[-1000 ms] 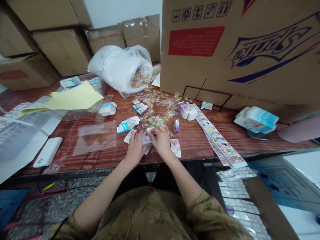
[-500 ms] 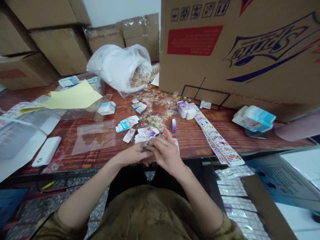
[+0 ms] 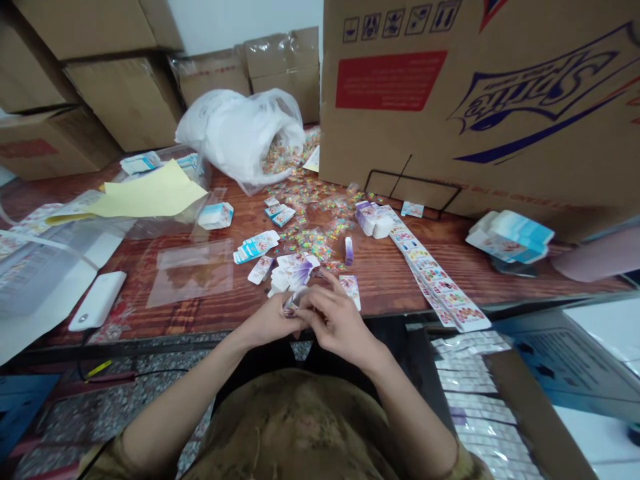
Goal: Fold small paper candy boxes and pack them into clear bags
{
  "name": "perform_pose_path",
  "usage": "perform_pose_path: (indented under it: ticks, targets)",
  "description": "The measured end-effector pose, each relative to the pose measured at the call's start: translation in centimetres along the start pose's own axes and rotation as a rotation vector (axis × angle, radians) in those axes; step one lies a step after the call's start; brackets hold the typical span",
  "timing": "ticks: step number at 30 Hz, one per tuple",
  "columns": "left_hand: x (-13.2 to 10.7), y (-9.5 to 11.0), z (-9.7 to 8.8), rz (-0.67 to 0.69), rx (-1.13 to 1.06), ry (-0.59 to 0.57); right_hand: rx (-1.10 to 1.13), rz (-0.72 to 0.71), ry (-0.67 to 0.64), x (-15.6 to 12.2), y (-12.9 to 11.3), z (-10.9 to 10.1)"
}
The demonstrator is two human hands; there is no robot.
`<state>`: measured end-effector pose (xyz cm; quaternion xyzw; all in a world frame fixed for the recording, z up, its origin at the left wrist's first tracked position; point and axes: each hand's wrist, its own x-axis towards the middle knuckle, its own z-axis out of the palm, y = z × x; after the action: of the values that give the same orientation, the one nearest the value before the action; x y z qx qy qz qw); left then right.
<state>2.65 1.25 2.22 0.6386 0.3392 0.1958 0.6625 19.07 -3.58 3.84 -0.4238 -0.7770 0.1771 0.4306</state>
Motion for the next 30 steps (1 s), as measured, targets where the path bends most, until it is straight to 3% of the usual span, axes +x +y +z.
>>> perform_pose_path:
  ticks: [3,6,8,12,15,18,21,26,30]
  targets:
    - [0.0,0.6,-0.2,0.095,-0.056,0.056,0.088,0.051,0.195,-0.3,-0.4,0.2]
    - [0.0,1.2,-0.2,0.131,-0.147,0.131,0.167,0.191,0.4,-0.4,-0.4,0.5]
    - [-0.2,1.4,-0.1,0.118,-0.158,0.118,0.343,0.343,0.363,-0.2,-0.2,0.7]
    - [-0.6,1.3,0.3,0.059,-0.099,0.077,0.862,0.64,0.13,0.2,0.4,0.8]
    - [-0.8,1.3,0.8,0.102,-0.002,0.216,1.049,0.779,0.105,0.4,0.9,1.0]
    - [-1.0,1.2,1.4,0.151,-0.04,0.397,1.134,0.829,0.137,0.6,1.0,1.3]
    - [-1.1,0.8,1.9,0.21,-0.111,0.473,1.166,0.851,0.178,0.6,0.9,1.6]
    - [-1.2,0.1,1.9,0.427,0.038,0.604,1.073,0.801,0.231,0.4,1.1,1.8]
    - [-1.2,0.5,1.3,0.438,0.161,0.554,0.966,0.742,0.259,0.1,1.1,2.1]
